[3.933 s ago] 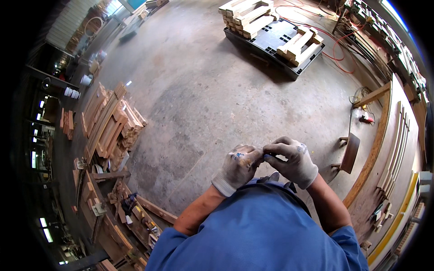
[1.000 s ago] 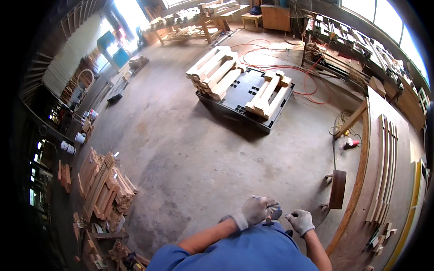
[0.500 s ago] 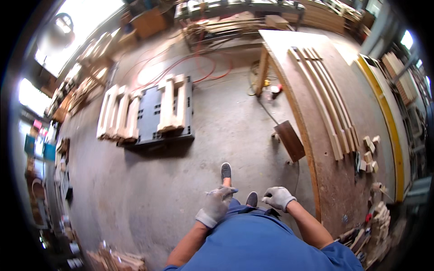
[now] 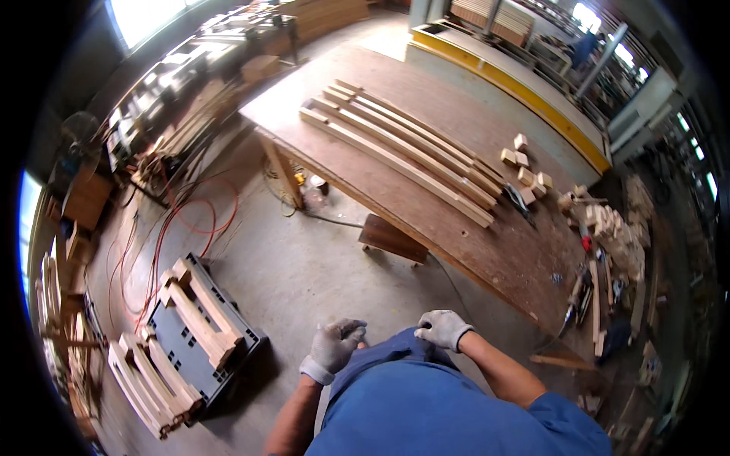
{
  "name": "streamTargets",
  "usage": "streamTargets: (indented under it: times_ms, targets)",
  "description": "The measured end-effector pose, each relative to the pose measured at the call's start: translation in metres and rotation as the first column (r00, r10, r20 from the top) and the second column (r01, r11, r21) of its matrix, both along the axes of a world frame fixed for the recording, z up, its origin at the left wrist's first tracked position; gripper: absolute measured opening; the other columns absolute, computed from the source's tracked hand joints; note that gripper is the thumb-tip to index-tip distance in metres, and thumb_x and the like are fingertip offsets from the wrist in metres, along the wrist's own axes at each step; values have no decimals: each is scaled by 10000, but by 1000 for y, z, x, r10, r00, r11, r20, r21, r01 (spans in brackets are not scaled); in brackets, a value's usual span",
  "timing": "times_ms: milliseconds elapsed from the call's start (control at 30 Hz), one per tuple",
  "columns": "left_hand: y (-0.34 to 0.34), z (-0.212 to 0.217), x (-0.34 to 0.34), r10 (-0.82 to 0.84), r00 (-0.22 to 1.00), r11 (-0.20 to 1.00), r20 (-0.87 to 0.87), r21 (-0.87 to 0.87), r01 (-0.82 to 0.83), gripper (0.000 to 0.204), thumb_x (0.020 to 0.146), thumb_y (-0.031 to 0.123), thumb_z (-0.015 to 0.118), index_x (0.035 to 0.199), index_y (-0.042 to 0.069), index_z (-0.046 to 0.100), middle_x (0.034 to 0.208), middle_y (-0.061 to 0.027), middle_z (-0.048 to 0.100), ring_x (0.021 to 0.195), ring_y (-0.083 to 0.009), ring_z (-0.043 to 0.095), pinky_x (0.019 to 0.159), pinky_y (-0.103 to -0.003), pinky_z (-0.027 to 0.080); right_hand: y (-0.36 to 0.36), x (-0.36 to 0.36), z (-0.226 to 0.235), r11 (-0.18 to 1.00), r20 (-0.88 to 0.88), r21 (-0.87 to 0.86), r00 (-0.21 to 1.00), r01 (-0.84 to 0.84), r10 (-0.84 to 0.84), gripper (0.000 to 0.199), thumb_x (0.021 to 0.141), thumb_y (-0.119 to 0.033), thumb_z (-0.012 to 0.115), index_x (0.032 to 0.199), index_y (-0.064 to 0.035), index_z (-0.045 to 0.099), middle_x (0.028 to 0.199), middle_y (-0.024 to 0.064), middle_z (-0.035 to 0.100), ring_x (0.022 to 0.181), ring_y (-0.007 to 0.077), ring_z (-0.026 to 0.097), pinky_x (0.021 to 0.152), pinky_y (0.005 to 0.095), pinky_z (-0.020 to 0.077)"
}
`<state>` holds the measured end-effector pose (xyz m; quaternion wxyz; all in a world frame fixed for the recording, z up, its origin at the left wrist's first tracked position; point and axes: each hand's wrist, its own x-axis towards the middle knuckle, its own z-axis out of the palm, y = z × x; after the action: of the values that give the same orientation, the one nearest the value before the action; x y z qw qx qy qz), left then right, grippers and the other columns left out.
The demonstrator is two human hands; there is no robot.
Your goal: The person uses pliers to trim small pieces off the ends of several wooden planks on a workbench. The person handles each plank individually, removes the excess, and places the trimmed plank back on the table.
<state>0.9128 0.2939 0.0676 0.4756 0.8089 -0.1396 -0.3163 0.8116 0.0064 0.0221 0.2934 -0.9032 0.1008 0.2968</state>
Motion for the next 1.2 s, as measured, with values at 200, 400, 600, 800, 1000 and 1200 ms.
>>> streamTargets:
  times_ms: [200, 400, 600, 800, 1000, 1200]
  targets:
    - [-45, 0, 42, -228, 973, 973, -46, 13, 229, 239, 980, 138, 666, 1151, -11, 741, 910, -147, 785, 781, -162, 762, 743, -302, 594, -34, -18, -3, 976, -92, -25, 971, 218, -219, 377, 906, -423, 699, 1060, -86, 766, 1112, 178, 746, 1099, 358, 688, 968, 443, 528]
    - [-119, -13, 72, -268, 957, 963, -110, -7, 269, 259, 977, 130, 672, 1185, -12, 733, 972, -156, 785, 785, -183, 767, 742, -309, 597, -142, 0, -11, 857, 156, -101, 859, 505, -487, 371, 858, -389, 722, 1023, -59, 756, 1064, 203, 742, 1042, 384, 700, 925, 464, 549]
    - [-193, -21, 96, -212, 975, 976, -65, 39, 214, 233, 963, 81, 674, 1170, 6, 750, 955, -101, 779, 842, -123, 706, 782, -281, 568, -328, 42, -59, 605, 464, -154, 598, 781, -653, 370, 814, -291, 765, 1072, -28, 731, 1133, 256, 707, 1091, 410, 677, 955, 474, 545]
    - [-264, -13, 103, -371, 929, 915, 0, 174, 365, 251, 962, 182, 683, 1169, 60, 756, 1074, -185, 766, 982, -305, 754, 873, -379, 586, -455, 60, -123, 495, 492, -473, 684, 729, -538, 365, 833, -196, 718, 1155, -48, 631, 1179, 212, 659, 1112, 420, 632, 984, 493, 520]
    - [-308, -11, 122, -443, 895, 865, -50, 239, 441, 265, 956, 193, 702, 1179, 59, 752, 1133, -177, 756, 1015, -296, 749, 890, -389, 586, -466, 75, -133, 535, 355, -508, 730, 675, -584, 286, 817, -171, 714, 1077, -66, 659, 1188, 205, 654, 1108, 398, 644, 963, 482, 536]
    - [-354, 1, 158, -623, 783, 753, 1, 271, 599, 290, 958, 253, 702, 1171, 61, 749, 1138, -191, 739, 1012, -368, 723, 890, -428, 571, -439, 33, -103, 221, -127, 349, 280, 911, -952, 209, 864, -225, 781, 852, -30, 708, 698, 34, 635, 594, 167, 604, 572, 333, 507]
